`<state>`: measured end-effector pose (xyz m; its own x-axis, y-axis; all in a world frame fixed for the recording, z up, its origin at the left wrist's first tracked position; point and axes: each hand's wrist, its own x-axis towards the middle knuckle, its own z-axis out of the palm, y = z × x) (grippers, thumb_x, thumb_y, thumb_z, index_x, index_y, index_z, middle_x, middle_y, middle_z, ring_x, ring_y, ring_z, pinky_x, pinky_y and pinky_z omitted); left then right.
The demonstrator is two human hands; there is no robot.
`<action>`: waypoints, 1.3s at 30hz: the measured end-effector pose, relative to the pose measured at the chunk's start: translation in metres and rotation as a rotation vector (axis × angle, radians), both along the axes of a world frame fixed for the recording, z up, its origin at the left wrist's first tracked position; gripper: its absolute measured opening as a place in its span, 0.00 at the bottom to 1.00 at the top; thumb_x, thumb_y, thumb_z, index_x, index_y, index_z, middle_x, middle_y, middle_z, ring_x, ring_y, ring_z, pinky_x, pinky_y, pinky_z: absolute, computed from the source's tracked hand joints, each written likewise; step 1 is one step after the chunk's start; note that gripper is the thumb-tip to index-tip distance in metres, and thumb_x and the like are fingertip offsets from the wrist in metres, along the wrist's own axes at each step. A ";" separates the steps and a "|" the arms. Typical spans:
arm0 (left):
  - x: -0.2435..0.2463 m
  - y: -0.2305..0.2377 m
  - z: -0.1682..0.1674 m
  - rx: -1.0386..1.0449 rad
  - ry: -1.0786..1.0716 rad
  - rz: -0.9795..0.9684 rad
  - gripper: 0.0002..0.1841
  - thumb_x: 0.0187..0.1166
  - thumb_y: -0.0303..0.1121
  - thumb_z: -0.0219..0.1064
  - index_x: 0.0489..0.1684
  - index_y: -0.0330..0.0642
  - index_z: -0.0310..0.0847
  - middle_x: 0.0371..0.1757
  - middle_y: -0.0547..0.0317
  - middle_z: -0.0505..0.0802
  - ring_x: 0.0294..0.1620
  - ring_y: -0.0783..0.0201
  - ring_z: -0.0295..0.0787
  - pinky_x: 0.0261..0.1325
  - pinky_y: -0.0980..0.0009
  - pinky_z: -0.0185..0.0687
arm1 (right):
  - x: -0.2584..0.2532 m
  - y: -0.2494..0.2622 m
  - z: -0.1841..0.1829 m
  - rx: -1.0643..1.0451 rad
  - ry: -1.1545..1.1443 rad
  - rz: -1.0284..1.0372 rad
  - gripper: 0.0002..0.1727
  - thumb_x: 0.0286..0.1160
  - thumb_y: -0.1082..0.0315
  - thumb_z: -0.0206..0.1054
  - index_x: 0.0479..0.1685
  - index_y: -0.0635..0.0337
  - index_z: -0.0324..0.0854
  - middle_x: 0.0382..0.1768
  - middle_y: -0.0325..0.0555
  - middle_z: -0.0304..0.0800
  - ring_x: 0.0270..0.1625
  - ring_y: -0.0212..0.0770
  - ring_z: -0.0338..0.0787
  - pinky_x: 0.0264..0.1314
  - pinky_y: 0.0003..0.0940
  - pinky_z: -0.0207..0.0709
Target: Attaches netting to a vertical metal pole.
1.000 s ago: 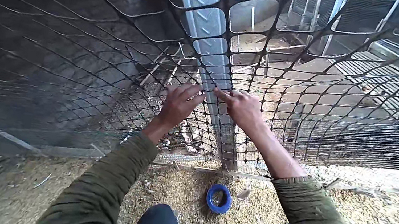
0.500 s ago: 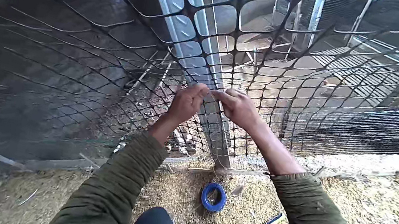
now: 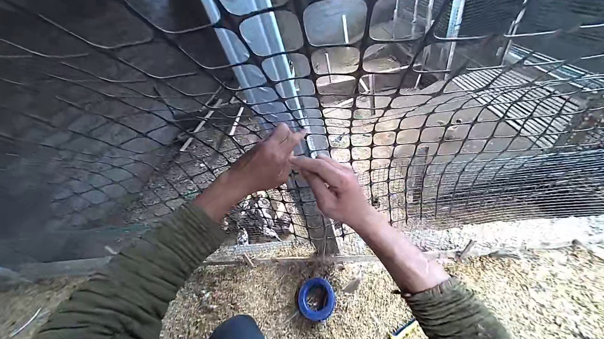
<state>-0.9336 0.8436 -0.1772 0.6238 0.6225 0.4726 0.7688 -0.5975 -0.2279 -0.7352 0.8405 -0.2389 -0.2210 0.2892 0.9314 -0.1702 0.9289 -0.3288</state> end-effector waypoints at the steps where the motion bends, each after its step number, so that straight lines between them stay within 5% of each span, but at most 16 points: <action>1: -0.001 0.000 0.001 -0.001 0.009 -0.014 0.29 0.70 0.25 0.65 0.74 0.24 0.76 0.50 0.34 0.84 0.45 0.42 0.86 0.49 0.52 0.86 | -0.002 -0.002 0.001 0.006 0.016 0.001 0.15 0.77 0.80 0.61 0.56 0.71 0.89 0.36 0.52 0.91 0.35 0.36 0.87 0.41 0.32 0.85; 5: -0.005 -0.002 0.003 0.018 0.057 -0.039 0.24 0.80 0.29 0.62 0.73 0.24 0.78 0.47 0.36 0.85 0.44 0.43 0.86 0.50 0.54 0.86 | -0.005 -0.009 0.009 0.032 0.011 -0.032 0.15 0.75 0.81 0.61 0.55 0.69 0.89 0.37 0.52 0.90 0.38 0.40 0.88 0.45 0.34 0.85; 11: -0.010 0.000 0.006 0.061 0.032 -0.131 0.12 0.81 0.23 0.60 0.52 0.23 0.85 0.44 0.35 0.89 0.45 0.43 0.90 0.54 0.56 0.87 | 0.004 -0.015 0.014 -0.019 0.029 -0.073 0.18 0.82 0.72 0.56 0.59 0.66 0.89 0.39 0.50 0.90 0.43 0.41 0.87 0.51 0.40 0.82; 14: -0.009 -0.001 0.008 0.032 0.000 -0.130 0.13 0.85 0.24 0.57 0.50 0.24 0.86 0.41 0.38 0.86 0.41 0.45 0.89 0.49 0.59 0.88 | 0.023 -0.007 0.014 -0.103 0.122 -0.283 0.27 0.84 0.59 0.47 0.64 0.67 0.86 0.58 0.57 0.90 0.63 0.49 0.86 0.69 0.47 0.79; 16: -0.010 0.001 0.007 0.023 -0.019 -0.137 0.14 0.86 0.25 0.56 0.50 0.24 0.87 0.41 0.37 0.87 0.39 0.45 0.89 0.47 0.58 0.88 | 0.027 -0.002 0.014 -0.187 0.155 -0.315 0.27 0.84 0.60 0.48 0.67 0.70 0.81 0.65 0.60 0.86 0.70 0.51 0.83 0.75 0.48 0.75; 20: -0.014 0.003 0.008 -0.001 -0.055 -0.139 0.15 0.86 0.26 0.55 0.50 0.27 0.88 0.41 0.40 0.87 0.39 0.49 0.88 0.46 0.61 0.87 | 0.010 -0.005 0.009 -0.450 -0.044 -0.237 0.23 0.76 0.67 0.66 0.67 0.70 0.77 0.62 0.61 0.86 0.65 0.52 0.87 0.68 0.49 0.82; 24: -0.015 -0.001 0.015 -0.052 -0.057 -0.119 0.14 0.85 0.25 0.54 0.49 0.26 0.88 0.42 0.40 0.87 0.39 0.50 0.88 0.46 0.60 0.87 | -0.014 0.004 0.000 -0.361 -0.102 -0.191 0.29 0.70 0.63 0.79 0.69 0.66 0.80 0.65 0.61 0.85 0.67 0.56 0.86 0.68 0.52 0.82; 30: -0.013 -0.003 0.018 -0.082 -0.062 -0.113 0.12 0.78 0.20 0.56 0.45 0.25 0.87 0.43 0.41 0.88 0.42 0.50 0.89 0.49 0.60 0.87 | -0.027 0.022 -0.007 0.054 0.026 -0.168 0.15 0.74 0.73 0.74 0.59 0.62 0.91 0.61 0.59 0.88 0.63 0.48 0.90 0.66 0.40 0.86; 36: -0.014 -0.005 0.016 -0.070 -0.075 -0.148 0.12 0.75 0.19 0.56 0.43 0.23 0.87 0.41 0.39 0.87 0.41 0.49 0.89 0.49 0.60 0.86 | -0.032 0.019 0.002 0.049 0.123 -0.101 0.12 0.74 0.82 0.66 0.50 0.69 0.92 0.54 0.57 0.94 0.60 0.47 0.94 0.67 0.39 0.86; 39: -0.014 -0.007 0.012 -0.070 -0.134 -0.118 0.12 0.82 0.22 0.55 0.40 0.25 0.87 0.39 0.42 0.87 0.40 0.53 0.87 0.47 0.63 0.85 | -0.030 0.019 0.009 -0.067 0.129 -0.099 0.11 0.76 0.79 0.67 0.52 0.69 0.92 0.47 0.55 0.96 0.49 0.42 0.95 0.58 0.37 0.88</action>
